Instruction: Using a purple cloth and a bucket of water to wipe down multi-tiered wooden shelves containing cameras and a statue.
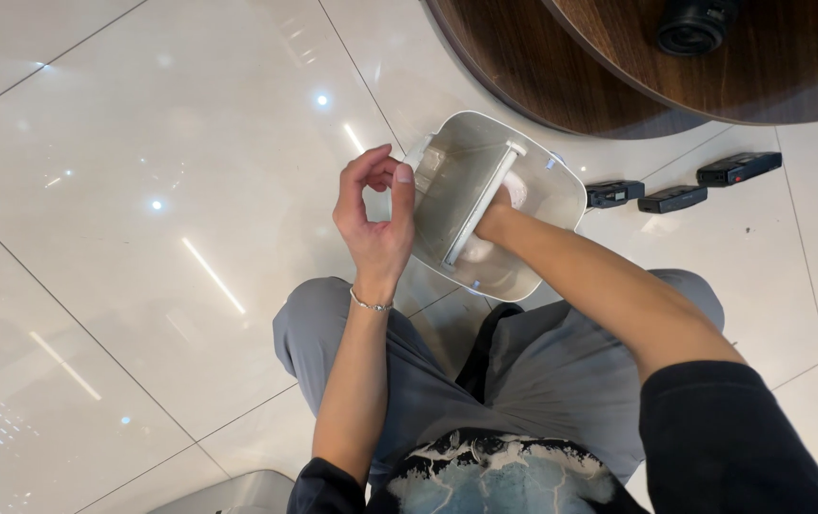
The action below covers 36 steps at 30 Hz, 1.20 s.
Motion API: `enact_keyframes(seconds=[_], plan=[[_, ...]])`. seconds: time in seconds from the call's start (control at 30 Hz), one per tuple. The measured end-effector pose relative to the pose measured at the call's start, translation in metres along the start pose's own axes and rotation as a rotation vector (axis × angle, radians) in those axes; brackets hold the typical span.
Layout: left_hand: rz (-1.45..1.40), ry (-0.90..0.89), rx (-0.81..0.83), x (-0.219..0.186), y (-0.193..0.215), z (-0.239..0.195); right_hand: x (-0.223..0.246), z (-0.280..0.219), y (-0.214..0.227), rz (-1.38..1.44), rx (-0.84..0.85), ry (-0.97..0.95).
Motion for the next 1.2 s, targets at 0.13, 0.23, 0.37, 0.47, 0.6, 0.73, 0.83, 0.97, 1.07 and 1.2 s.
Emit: enact_keyframes(seconds=[0.13, 0.23, 0.37, 0.47, 0.6, 0.73, 0.83, 0.97, 1.07, 1.2], plan=[[0.016, -0.021, 0.021, -0.004, -0.002, 0.001, 0.083, -0.064, -0.045, -1.475, 0.126, 0.144], [0.02, -0.004, 0.038, -0.007, -0.003, 0.004, 0.106, -0.107, -0.048, -1.647, 0.206, 0.099], [0.24, -0.181, 0.108, -0.032, -0.015, 0.01, 0.113, -0.145, -0.037, -1.721, 0.35, -0.03], [0.308, -0.273, 0.171, -0.043, -0.024, 0.014, 0.102, -0.147, -0.031, -1.829, 0.331, -0.023], [0.306, -0.294, 0.189, -0.043, -0.027, 0.011, 0.082, -0.11, -0.035, -2.015, 0.29, 0.018], [0.299, -0.28, 0.169, -0.044, -0.024, 0.01, 0.023, -0.028, -0.009, -2.02, 0.217, -0.047], [0.301, -0.273, 0.173, -0.045, -0.023, 0.006, -0.043, 0.046, 0.026, -1.682, 0.09, 0.002], [0.296, -0.276, 0.176, -0.047, -0.022, 0.008, -0.043, 0.057, 0.019, -1.404, 0.085, 0.12], [0.301, -0.255, 0.187, -0.044, -0.02, 0.006, 0.0, -0.026, -0.023, -1.8, 0.309, 0.052], [0.286, -0.241, 0.158, -0.04, -0.019, 0.012, 0.044, -0.105, -0.025, -1.909, 0.514, -0.08]])
Point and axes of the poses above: each hand's wrist, its own z-axis towards the middle knuckle, its own y-axis out of the back of the hand, x = y × z, the point moved 7 cm from there along z, towards the middle knuckle, and after that the axes turned 9 degrees about x, right-handed, at the moved point
